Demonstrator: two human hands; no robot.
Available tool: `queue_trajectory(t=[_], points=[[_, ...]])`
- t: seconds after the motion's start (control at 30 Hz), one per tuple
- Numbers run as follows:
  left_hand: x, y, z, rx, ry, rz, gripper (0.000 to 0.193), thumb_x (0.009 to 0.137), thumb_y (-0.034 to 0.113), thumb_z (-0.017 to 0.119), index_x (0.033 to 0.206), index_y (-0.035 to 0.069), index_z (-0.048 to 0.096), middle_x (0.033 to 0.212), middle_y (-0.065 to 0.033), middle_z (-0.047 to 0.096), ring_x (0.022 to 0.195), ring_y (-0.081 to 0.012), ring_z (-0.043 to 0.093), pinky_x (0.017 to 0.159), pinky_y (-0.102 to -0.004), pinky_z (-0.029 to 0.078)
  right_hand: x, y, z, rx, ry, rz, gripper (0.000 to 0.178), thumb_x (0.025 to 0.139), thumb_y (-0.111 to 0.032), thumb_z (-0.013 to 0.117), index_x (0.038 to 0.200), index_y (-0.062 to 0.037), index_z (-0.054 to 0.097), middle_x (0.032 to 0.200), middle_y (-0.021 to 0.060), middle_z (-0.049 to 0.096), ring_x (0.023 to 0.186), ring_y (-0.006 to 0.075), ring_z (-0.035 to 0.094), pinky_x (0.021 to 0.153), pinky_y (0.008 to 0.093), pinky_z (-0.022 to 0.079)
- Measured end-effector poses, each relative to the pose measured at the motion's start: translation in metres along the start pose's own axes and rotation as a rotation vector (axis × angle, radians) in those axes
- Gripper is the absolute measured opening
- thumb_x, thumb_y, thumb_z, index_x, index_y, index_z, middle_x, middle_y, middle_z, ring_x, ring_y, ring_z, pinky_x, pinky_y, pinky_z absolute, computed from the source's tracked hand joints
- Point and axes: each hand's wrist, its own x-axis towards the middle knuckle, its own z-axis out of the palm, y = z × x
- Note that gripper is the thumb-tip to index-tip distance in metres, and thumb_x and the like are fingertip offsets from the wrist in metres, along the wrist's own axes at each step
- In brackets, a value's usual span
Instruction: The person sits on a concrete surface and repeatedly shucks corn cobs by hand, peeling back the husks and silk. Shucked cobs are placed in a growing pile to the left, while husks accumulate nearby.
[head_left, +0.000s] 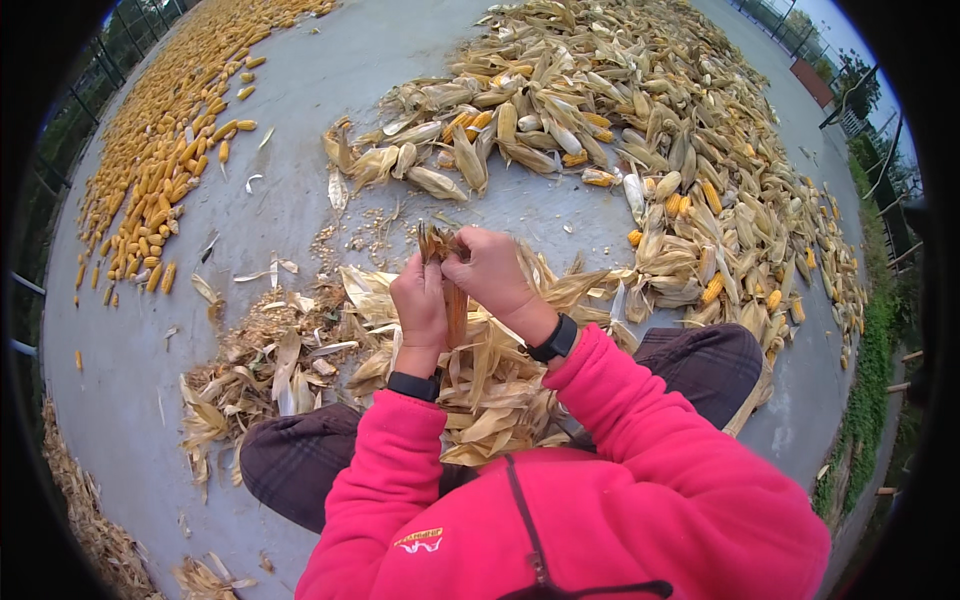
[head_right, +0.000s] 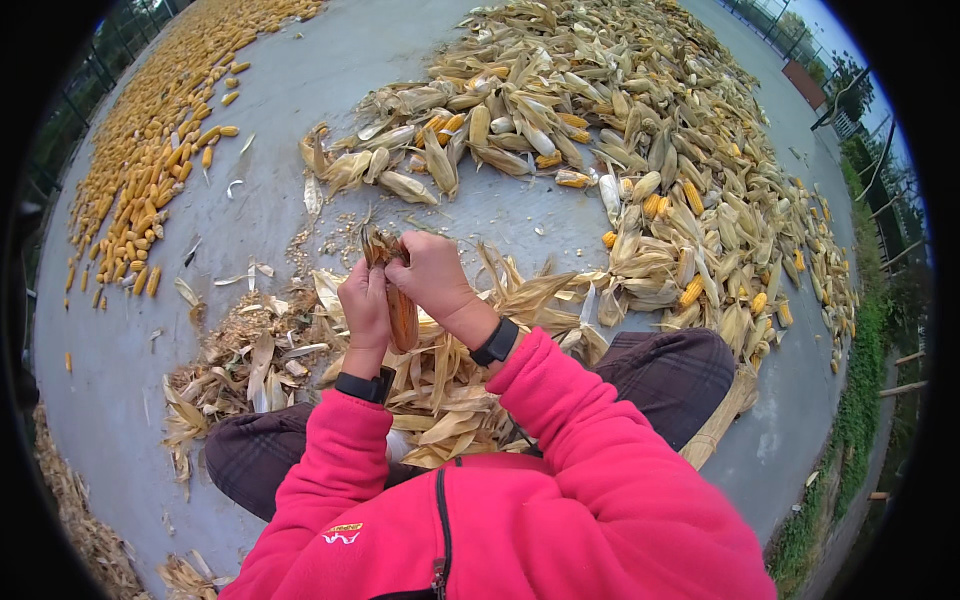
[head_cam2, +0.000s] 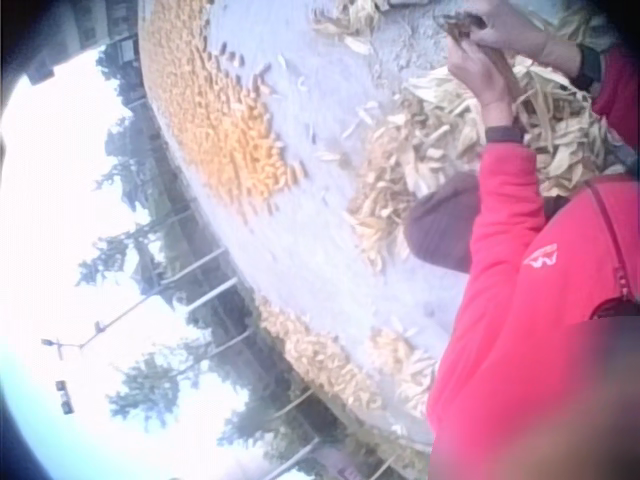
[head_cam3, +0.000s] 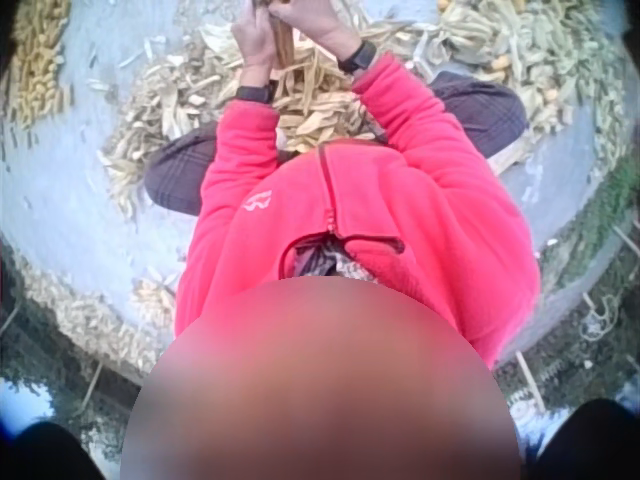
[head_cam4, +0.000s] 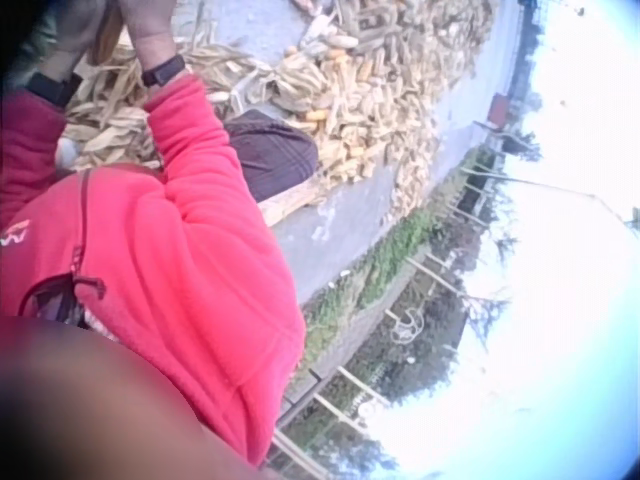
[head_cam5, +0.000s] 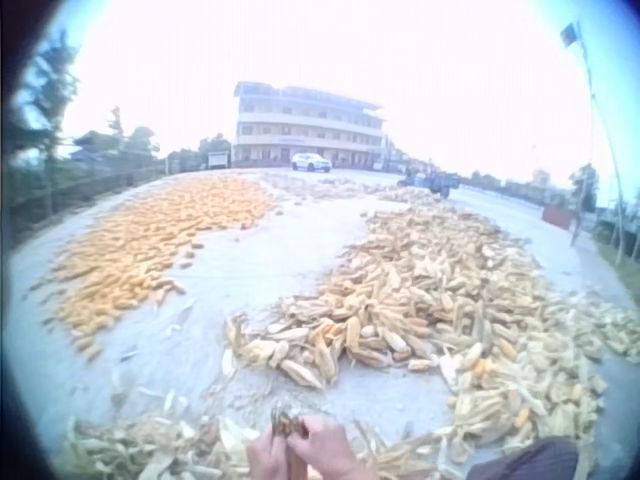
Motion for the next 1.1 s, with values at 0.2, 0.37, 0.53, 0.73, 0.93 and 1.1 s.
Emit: queue_trajectory(t=[0.2,0.37,0.53,0.73,0.93,1.1], points=[[0.038,-0.034,-0.049,-0.623,0.468,-0.370,0.032,0.104,0.020,0.044,0.106,-0.006,0.061,0.093,-0.0174,0.069,0.082,-0.0289,0.069,0.077,-0.0389,0.057,-0.015,0.089,-0.013,-0.377,0.000,0.348,0.023,0.080,-0.013,0.070,0.095,0.0030,0.062,0.082,0.0264,0.068,0.079,0.0458,0.067,0.072,0.0520,0.055],[0.029,-0.065,-0.027,-1.041,0.475,-0.664,0.036,0.103,0.015,0.033,0.118,-0.010,0.055,0.109,-0.0268,0.069,0.095,-0.0370,0.071,0.087,-0.0486,0.059,-0.034,0.074,-0.001,-0.608,-0.142,0.141,0.054,0.081,-0.018,0.079,0.127,0.0031,0.059,0.122,0.0263,0.063,0.115,0.0417,0.061,0.099,0.0485,0.049],[0.024,-0.064,-0.015,-1.245,0.371,-0.800,0.038,0.107,0.015,0.030,0.127,-0.007,0.054,0.123,-0.0232,0.065,0.114,-0.0355,0.064,0.104,-0.0499,0.052,-0.038,0.010,0.037,0.266,-0.349,-0.085,0.086,0.081,-0.046,0.085,0.146,-0.0037,0.048,0.139,0.0251,0.056,0.127,0.0401,0.056,0.108,0.0453,0.044],[0.045,-0.079,-0.062,-1.401,0.197,-0.759,0.039,0.109,0.013,0.031,0.136,-0.003,0.056,0.134,-0.0214,0.061,0.121,-0.0361,0.061,0.111,-0.0532,0.046,-0.020,0.029,0.021,0.637,-0.688,0.500,0.070,0.081,-0.034,0.087,0.138,-0.0025,0.062,0.106,0.0094,0.074,0.080,0.0161,0.070,0.070,0.0288,0.056],[0.053,-0.093,-0.088,-0.135,0.458,-0.570,0.049,0.094,0.006,0.057,0.139,-0.007,0.042,0.142,-0.0289,0.049,0.132,-0.0397,0.050,0.112,-0.0531,0.042,0.020,0.052,-0.050,0.479,-0.719,0.583,0.056,0.078,-0.019,0.087,0.128,-0.0024,0.068,0.091,0.0009,0.072,0.069,0.0063,0.064,0.058,0.0221,0.049],[0.036,-0.026,-0.032,0.708,-0.095,0.517,0.088,0.076,0.029,0.084,0.151,0.010,0.043,0.151,-0.0149,0.049,0.148,-0.0314,0.037,0.120,-0.0598,0.025,0.035,0.047,-0.045,0.467,-0.614,0.512,0.044,0.075,-0.015,0.088,0.112,0.0020,0.072,0.091,0.0059,0.073,0.065,0.0110,0.065,0.055,0.0247,0.052]])
